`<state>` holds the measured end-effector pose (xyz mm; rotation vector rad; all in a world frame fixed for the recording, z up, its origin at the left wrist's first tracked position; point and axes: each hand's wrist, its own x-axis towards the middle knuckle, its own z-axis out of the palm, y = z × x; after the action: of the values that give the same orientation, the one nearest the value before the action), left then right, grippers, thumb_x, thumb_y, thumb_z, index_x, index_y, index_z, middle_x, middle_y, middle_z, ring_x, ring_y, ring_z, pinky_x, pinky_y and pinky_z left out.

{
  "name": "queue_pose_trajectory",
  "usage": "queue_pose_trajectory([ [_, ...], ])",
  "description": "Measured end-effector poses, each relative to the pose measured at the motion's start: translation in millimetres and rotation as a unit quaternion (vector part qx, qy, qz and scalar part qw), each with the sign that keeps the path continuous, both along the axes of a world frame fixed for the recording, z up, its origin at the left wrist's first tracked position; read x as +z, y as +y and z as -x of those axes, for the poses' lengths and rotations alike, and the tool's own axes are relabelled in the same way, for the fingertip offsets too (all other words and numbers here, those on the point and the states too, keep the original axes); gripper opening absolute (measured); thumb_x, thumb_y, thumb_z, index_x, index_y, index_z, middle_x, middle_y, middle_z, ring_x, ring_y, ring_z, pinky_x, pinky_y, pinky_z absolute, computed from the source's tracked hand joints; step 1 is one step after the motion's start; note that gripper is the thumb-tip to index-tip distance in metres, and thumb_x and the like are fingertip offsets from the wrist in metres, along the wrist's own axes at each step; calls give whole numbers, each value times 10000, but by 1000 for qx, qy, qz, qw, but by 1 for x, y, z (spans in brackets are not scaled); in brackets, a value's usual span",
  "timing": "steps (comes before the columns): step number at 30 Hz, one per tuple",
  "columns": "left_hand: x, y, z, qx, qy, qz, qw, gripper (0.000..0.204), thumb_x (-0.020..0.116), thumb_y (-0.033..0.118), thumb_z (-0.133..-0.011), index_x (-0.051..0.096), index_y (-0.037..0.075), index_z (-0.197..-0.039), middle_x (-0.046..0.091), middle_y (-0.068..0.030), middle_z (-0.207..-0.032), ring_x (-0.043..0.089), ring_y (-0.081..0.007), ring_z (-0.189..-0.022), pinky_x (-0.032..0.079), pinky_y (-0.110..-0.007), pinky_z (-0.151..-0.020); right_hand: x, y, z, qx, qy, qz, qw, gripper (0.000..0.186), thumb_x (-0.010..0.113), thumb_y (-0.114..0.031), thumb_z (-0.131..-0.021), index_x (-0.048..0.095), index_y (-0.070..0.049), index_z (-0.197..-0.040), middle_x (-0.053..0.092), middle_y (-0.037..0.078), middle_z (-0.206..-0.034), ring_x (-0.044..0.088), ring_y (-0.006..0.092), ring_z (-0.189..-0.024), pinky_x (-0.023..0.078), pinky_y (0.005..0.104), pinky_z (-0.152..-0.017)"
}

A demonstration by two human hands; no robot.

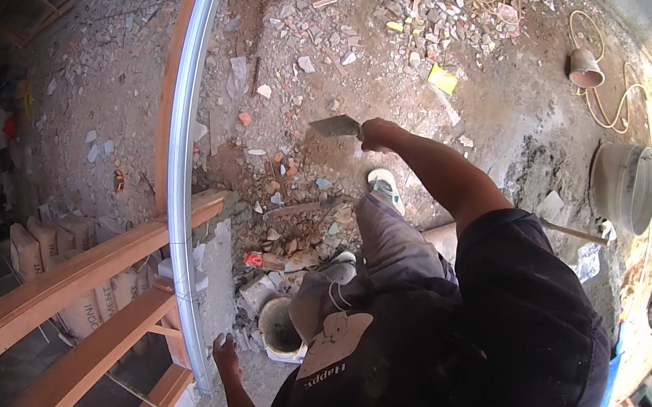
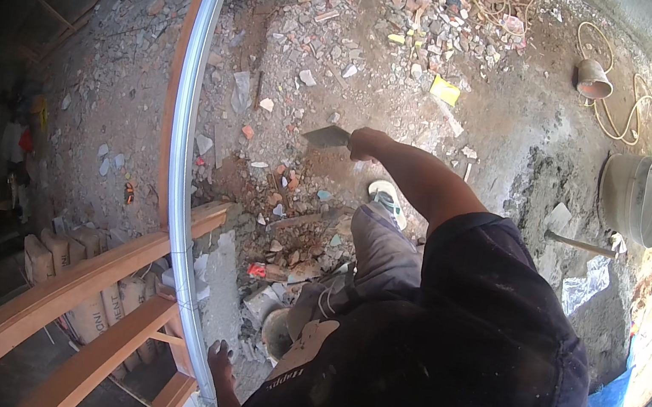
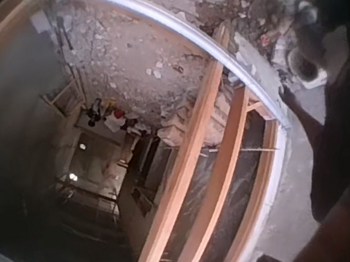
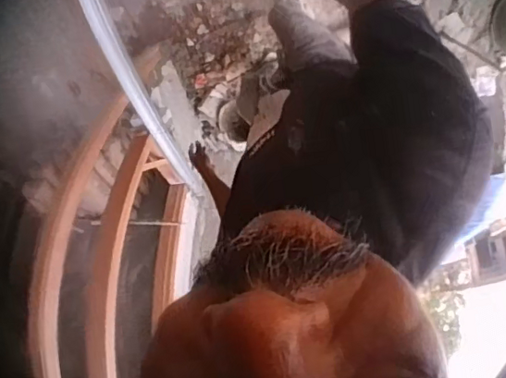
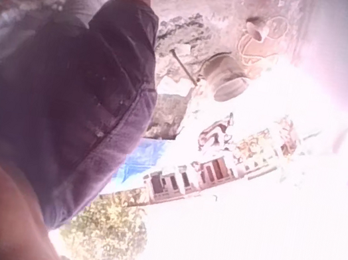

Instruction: The person scoops cement from a bucket with a trowel and applies it to a curved wall section, placing small stones and bricks into the wet cement to fill gaps. The person repeatedly scoops and spreads cement along the wall edge.

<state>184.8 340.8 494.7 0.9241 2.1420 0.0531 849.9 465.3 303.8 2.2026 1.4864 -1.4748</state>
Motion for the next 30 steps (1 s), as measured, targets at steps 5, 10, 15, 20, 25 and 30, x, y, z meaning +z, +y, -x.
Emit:
queue_pose_trajectory([
  [5,-46,1,-32,-46,-88,50,994,501,619,227,-987,495,-62,-1376,630,-185,-1239,611,-233,-1119,461,-342,-975,-20,-89,-65,-215,-17,-27,976,307,682,-246,-842,647,26,-980,663,147,-762,675,279,-587,570,394,-570],
  [10,-61,0,-125,-89,-192,63,975,466,613,207,-992,522,-62,-1361,603,-200,-1325,568,-267,-1252,417,-351,-1060,-29,-181,-78,-395,-33,96,913,363,698,-246,-821,621,30,-1043,660,183,-858,679,275,-613,572,391,-512],
  [15,-49,-21,-168,-86,-177,123,973,459,609,227,-996,538,-65,-1344,609,-201,-1320,570,-248,-1238,432,-348,-1037,-46,-200,-54,-329,-23,158,931,357,697,-221,-814,630,42,-1046,689,206,-904,703,292,-643,568,407,-548],
  [20,-53,-57,-132,27,-139,109,984,424,609,230,-1000,557,-82,-1282,656,-166,-1138,689,-217,-996,513,-325,-856,-60,-182,-32,-234,0,113,966,350,675,-250,-827,626,33,-1025,693,216,-886,703,304,-654,562,413,-621],
  [25,-48,-78,-120,110,-116,136,978,408,628,266,-981,572,2,-1287,674,-121,-1094,679,-179,-887,472,-319,-711,-43,-150,-37,-306,54,157,937,321,681,-221,-830,624,4,-1053,657,172,-827,659,252,-620,534,397,-534],
  [30,-49,-31,-179,63,-124,67,988,390,636,219,-964,617,-66,-1230,691,-164,-1082,673,-224,-996,506,-337,-874,-22,-152,-81,-374,67,165,910,263,687,-186,-832,616,-28,-1031,597,96,-770,600,206,-587,508,364,-490],
])
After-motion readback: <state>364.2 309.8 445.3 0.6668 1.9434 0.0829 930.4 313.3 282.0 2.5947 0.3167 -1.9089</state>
